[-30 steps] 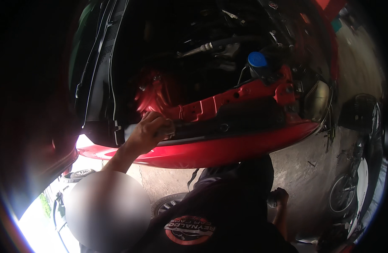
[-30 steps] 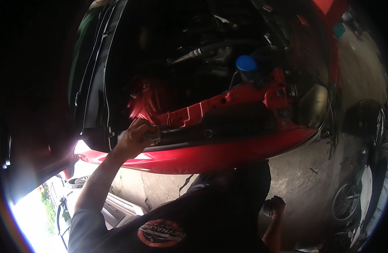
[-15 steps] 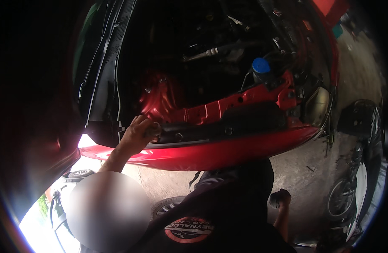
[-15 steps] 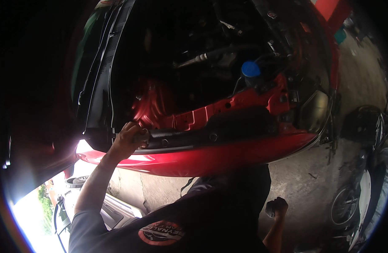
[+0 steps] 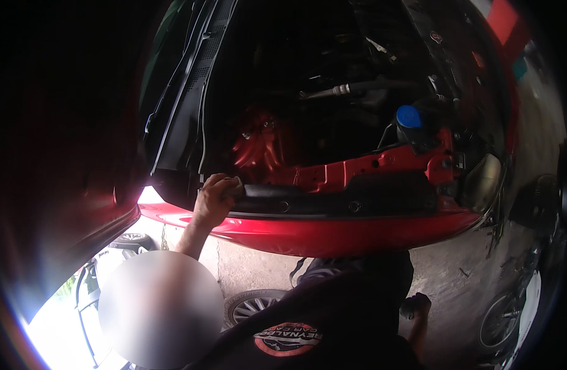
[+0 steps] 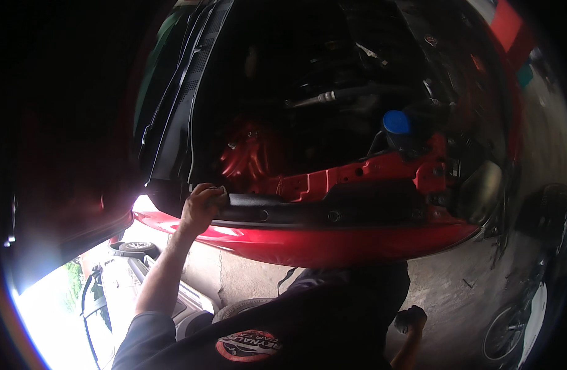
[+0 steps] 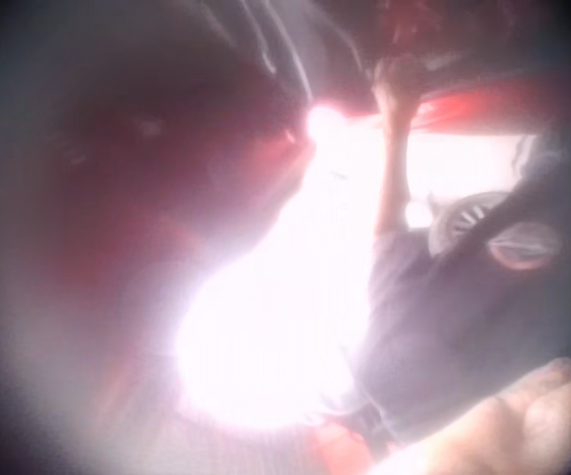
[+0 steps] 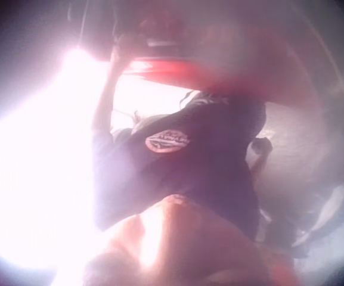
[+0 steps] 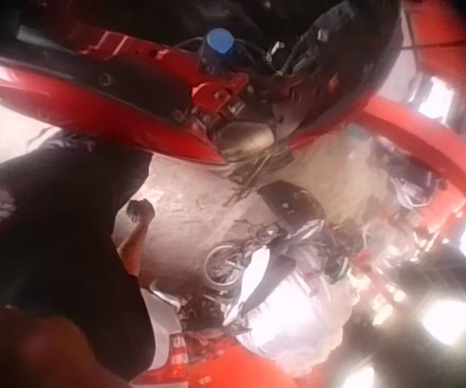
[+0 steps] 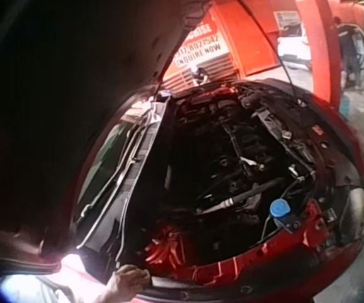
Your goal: The person wipes the engine bay of a red car with a cloth, cleaning the plastic cover and surrounding components. The person moves around the front of the vehicle to reach different areas of the engine compartment.
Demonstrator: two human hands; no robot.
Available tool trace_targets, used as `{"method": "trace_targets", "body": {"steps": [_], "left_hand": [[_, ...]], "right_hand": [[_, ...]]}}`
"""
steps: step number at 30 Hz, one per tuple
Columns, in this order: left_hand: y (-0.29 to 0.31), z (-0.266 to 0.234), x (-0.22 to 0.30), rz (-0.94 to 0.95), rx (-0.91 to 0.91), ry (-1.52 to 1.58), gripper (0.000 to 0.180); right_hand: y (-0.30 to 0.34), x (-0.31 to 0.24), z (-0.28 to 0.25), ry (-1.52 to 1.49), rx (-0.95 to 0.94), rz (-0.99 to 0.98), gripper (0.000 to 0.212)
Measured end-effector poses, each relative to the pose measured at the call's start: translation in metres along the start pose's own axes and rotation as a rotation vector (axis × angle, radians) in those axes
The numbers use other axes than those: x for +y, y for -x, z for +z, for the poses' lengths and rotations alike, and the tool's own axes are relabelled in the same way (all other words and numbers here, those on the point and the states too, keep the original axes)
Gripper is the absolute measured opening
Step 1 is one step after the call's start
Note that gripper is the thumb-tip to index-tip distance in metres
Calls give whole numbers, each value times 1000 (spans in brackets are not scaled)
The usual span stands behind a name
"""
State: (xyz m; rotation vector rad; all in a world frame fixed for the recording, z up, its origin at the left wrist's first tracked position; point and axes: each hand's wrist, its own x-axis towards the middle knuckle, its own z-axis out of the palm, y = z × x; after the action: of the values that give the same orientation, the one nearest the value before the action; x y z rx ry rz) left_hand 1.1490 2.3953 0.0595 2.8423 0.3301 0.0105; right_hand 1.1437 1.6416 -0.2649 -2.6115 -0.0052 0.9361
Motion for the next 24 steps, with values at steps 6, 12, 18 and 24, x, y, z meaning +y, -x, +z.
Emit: {"method": "trace_targets", "body": {"steps": [6,12,18,24], "left_hand": [[-45,19,109,-35,-30,429,35],[-9,-10,3,-481,103,164,19],[-13,10,66,-292,154,-35,17],[-14,-40,38,-353,-204,-69,21]], "right_hand": [[-38,105,56,-188,-120,81,12],[-49,59,1,-97,-132,44,15],[-41,-25,-80,-283,-186,231,17],[-68,33,-64,193,-204,-162,17]]}}
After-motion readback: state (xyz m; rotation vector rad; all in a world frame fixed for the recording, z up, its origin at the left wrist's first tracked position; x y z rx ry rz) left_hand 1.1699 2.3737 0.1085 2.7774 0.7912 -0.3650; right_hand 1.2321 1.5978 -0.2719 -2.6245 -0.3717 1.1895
